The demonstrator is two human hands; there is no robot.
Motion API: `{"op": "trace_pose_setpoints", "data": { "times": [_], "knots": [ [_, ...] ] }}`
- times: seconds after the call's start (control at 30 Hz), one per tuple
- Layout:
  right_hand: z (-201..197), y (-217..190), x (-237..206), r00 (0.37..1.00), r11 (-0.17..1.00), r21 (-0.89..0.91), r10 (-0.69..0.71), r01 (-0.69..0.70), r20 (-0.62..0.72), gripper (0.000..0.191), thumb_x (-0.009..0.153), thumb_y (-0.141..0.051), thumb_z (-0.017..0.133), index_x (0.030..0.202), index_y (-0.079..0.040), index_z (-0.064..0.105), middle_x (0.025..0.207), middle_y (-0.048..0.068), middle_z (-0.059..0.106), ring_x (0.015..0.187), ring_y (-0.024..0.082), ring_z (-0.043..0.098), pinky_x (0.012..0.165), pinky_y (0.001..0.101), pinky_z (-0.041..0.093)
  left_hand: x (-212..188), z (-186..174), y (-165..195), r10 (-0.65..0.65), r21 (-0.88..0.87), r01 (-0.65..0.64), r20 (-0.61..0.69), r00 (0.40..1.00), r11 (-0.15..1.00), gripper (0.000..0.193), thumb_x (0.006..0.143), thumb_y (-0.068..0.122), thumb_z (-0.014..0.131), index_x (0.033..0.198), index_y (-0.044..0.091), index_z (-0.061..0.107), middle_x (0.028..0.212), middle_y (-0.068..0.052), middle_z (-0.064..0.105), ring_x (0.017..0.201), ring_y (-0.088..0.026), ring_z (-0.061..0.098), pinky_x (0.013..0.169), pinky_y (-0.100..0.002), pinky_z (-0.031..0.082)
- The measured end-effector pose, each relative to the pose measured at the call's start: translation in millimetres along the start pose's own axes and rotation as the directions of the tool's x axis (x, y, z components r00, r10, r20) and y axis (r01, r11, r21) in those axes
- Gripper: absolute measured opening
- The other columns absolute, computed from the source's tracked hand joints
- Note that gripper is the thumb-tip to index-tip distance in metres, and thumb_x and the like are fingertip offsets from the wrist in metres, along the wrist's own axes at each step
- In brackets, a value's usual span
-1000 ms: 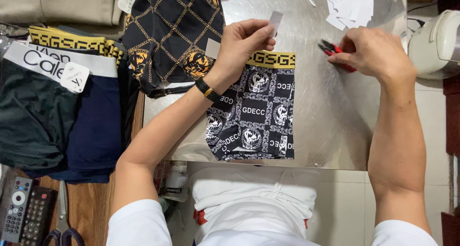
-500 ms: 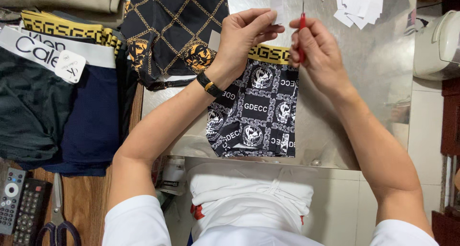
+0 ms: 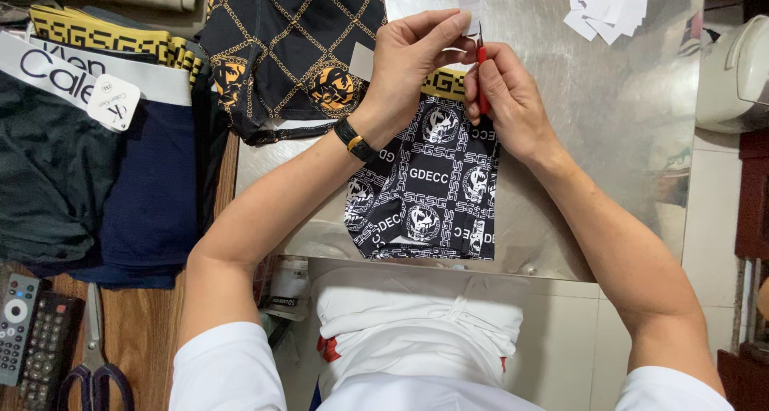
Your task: The person folds several pairs of men's underwear on a metal table and attaches small white paper tags to the waistbands using a red utility knife. The person handles each item one at a time, cuts the tag, and sticks it onto the garment before moving to the next piece.
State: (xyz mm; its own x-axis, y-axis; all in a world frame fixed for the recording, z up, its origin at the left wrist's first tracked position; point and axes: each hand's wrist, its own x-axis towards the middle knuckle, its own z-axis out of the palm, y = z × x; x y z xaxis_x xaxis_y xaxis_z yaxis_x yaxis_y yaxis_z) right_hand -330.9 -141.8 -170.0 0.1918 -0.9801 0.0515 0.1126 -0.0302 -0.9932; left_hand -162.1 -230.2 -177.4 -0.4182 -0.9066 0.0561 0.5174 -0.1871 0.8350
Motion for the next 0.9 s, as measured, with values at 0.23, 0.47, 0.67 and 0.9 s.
{"op": "trace_pose_setpoints", "data": {
  "times": [0.23, 0.47, 0.67, 0.9],
  "knots": [
    [0.3, 2.0, 1.5, 1.000, 0.999, -0.045, -0.026, 0.026, -0.010, 0.034, 0.119, -0.034, 0.039, 0.134, -0.006, 0.050, 0.090, -0.002, 0.051, 0.074, 0.006, 0.050, 0.066, 0.0213, 0.046, -4.4, 1.3, -3.8, 0.011, 0.030, -0.010, -0.015, 1.000, 0.999, 0.025, 0.098, 0.016, 0.075, 0.112, -0.004, 0.076, 0.095, -0.012, 0.078, 0.086, -0.017, 0.076, 0.083, -0.031, 0.064],
    [-0.3, 3.9, 2.2, 0.999, 0.998, -0.055, -0.040, 0.038, -0.025, 0.034, 0.119, -0.034, 0.039, 0.133, -0.006, 0.050, 0.088, -0.002, 0.051, 0.072, 0.006, 0.049, 0.065, 0.0210, 0.045, -4.5, 3.6, -5.5, 0.019, 0.031, -0.018, -0.035, 0.999, 0.999, 0.026, 0.098, 0.016, 0.075, 0.113, -0.005, 0.076, 0.095, -0.012, 0.078, 0.086, -0.016, 0.075, 0.083, -0.030, 0.064],
    [-0.2, 4.1, 2.0, 0.999, 0.999, -0.034, -0.031, 0.030, -0.032, 0.032, 0.119, -0.034, 0.039, 0.130, -0.006, 0.051, 0.087, -0.003, 0.050, 0.072, 0.005, 0.049, 0.065, 0.0208, 0.044, -5.2, 4.6, -2.4, 0.017, 0.050, -0.015, -0.024, 1.000, 0.999, 0.026, 0.098, 0.018, 0.075, 0.113, -0.004, 0.076, 0.094, -0.012, 0.078, 0.085, -0.016, 0.075, 0.081, -0.030, 0.064],
    [-0.1, 4.9, 3.9, 0.999, 0.996, -0.080, -0.038, 0.036, -0.023, 0.033, 0.119, -0.036, 0.037, 0.125, -0.008, 0.052, 0.082, -0.004, 0.050, 0.069, 0.005, 0.048, 0.062, 0.0205, 0.044, -5.1, 4.2, 1.4, 0.019, 0.083, -0.018, -0.016, 1.000, 0.996, 0.026, 0.097, 0.018, 0.075, 0.111, -0.004, 0.076, 0.093, -0.012, 0.079, 0.084, -0.016, 0.076, 0.080, -0.029, 0.064]
  ]
}}
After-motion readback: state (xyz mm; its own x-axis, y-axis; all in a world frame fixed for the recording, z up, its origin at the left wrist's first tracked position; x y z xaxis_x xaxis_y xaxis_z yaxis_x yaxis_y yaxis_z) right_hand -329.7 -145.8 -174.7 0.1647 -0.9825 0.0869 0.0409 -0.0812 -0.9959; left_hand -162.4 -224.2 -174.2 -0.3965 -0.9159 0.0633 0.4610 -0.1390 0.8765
